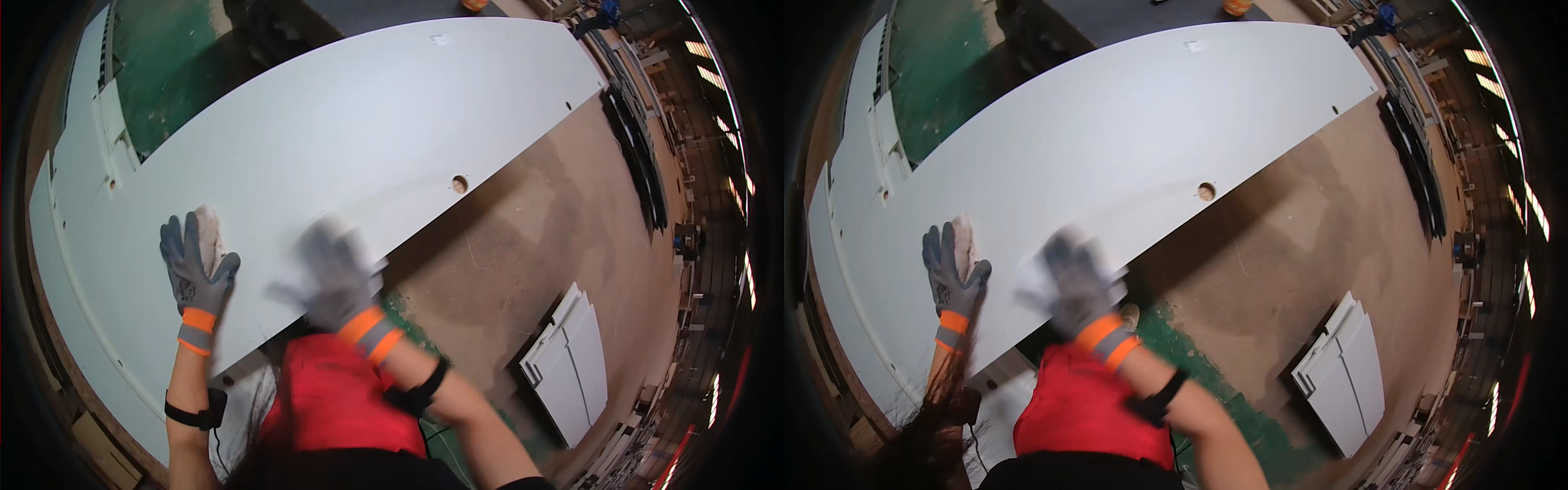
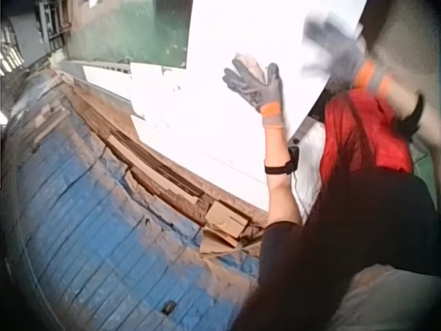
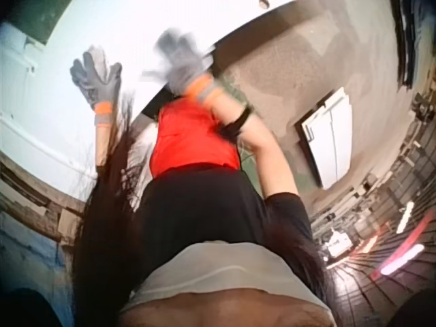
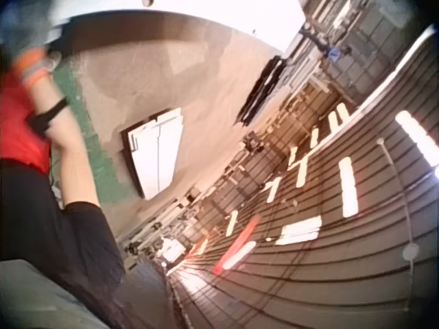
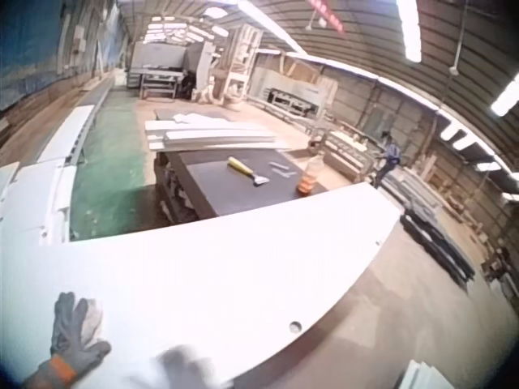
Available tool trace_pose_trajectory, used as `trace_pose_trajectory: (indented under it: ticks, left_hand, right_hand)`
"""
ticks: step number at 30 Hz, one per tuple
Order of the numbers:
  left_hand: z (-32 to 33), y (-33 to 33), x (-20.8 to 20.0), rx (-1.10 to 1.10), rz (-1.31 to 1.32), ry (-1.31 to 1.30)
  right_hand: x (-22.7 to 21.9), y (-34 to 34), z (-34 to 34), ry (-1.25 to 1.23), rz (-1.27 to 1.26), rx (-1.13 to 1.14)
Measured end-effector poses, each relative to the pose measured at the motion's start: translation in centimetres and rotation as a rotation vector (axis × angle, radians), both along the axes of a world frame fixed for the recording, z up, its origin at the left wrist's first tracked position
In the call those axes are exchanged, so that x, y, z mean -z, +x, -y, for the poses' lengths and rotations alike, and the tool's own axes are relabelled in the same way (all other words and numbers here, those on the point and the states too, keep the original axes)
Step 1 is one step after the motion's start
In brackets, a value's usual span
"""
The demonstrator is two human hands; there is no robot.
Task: Wiping down and scraping white furniture panels on a factory table.
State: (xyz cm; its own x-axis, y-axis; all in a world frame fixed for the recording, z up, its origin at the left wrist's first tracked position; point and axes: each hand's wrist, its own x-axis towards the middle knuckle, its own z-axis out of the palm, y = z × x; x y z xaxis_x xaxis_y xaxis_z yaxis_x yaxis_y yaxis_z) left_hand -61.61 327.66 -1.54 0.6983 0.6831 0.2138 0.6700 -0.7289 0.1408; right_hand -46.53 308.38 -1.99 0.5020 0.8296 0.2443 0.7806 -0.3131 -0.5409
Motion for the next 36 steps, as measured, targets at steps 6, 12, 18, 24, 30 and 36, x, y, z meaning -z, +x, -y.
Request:
trace_pose_trajectory:
  ticks: [6, 12, 18, 24, 30, 36]
  left_hand:
    - [-4.1, 5.7, 1.2, 0.075, 0.141, 0.026]
    - [-5.1, 6.9, 1.9, -0.051, 0.198, 0.017]
    - [-2.3, 8.0, 2.6, -0.309, 0.035, 0.02]
    - [1.3, 16.7, 2.6, -0.333, 0.114, 0.011]
    - [3.1, 34.8, 1.9, -0.085, 0.231, -0.004]
    - [4.5, 48.4, 0.8, 0.057, 0.202, 0.0]
  right_hand:
    - [0.3, -3.8, -1.6, -0.171, -0.061, -0.502]
    - [-3.8, 17.7, -2.1, -0.368, 0.016, 0.02]
    - [-4.3, 47.3, 9.6, -0.427, 0.223, 0.395]
    - [-1.1, 56.7, 14.5, -0.393, 0.242, 0.623]
    - [-2.2, 33.3, 11.5, -0.309, -0.065, -0.295]
    - [-2.1, 34.8, 12.2, -0.419, 0.002, -0.328]
